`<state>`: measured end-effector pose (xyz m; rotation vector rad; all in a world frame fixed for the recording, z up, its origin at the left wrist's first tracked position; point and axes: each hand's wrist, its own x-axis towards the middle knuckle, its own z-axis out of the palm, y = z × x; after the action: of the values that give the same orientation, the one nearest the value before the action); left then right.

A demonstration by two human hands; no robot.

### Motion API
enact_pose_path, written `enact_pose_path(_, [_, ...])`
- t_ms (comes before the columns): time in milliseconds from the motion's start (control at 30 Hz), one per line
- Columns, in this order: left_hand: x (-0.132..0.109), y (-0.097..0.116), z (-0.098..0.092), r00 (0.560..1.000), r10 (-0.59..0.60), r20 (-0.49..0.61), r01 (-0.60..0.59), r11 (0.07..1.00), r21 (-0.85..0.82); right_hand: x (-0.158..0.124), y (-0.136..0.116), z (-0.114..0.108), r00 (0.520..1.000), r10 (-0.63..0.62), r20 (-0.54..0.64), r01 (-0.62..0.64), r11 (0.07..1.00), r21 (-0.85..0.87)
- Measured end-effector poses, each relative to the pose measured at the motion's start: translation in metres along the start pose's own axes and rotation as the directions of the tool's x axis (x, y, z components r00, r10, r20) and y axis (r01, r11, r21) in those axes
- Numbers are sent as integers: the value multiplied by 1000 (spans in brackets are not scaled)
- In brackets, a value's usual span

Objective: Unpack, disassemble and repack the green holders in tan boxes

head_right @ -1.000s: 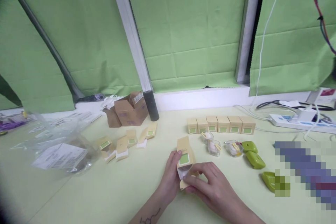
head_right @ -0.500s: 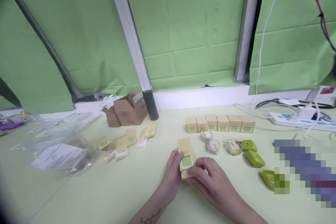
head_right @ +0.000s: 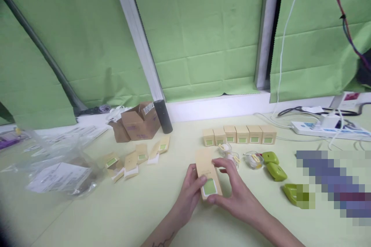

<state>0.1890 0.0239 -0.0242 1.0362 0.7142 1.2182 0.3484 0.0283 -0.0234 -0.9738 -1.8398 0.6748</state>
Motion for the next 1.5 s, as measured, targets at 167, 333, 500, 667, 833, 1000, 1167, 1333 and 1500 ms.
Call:
enact_pose_path(167, [-4, -5, -7, 986, 52, 161, -110, 919, 378, 8, 1, -3, 966, 258, 9, -255, 946, 199])
enact_pose_path(333, [-6, -12, -11, 984, 8, 178, -88, 889, 450, 12, 4, -1, 950, 305, -65, -289, 939, 185])
enact_pose_path(500, [-4, -14, -10, 985, -26, 170, -46, 913, 404, 13, -5, -7, 925, 378, 40, -373, 883, 286])
enact_pose_path(667, [-7, -8, -7, 981, -43, 188, -43, 902, 429, 13, -3, -5, 931, 359, 63, -362, 889, 282])
enact_pose_path(833, [-8, -2, -8, 985, -68, 157, -28, 842, 539, 11, 0, 0, 925, 367, 97, -378, 868, 322])
enact_pose_path(1000, [-6, -4, -10, 984, -69, 166, -32, 841, 539, 10, -7, -3, 938, 344, 48, -342, 890, 303])
enact_pose_path(1167, [-9, -3, -8, 983, -85, 160, -22, 819, 573, 8, 4, 5, 900, 436, 30, -422, 850, 316])
enact_pose_path(1333, [6, 2, -28, 995, 28, 93, -84, 732, 676, 10, 19, 10, 899, 421, -122, -370, 878, 305])
enact_pose_path(1500, [82, 13, -74, 969, 174, -177, 20, 656, 754, 14, 22, -2, 930, 303, -210, -253, 939, 234])
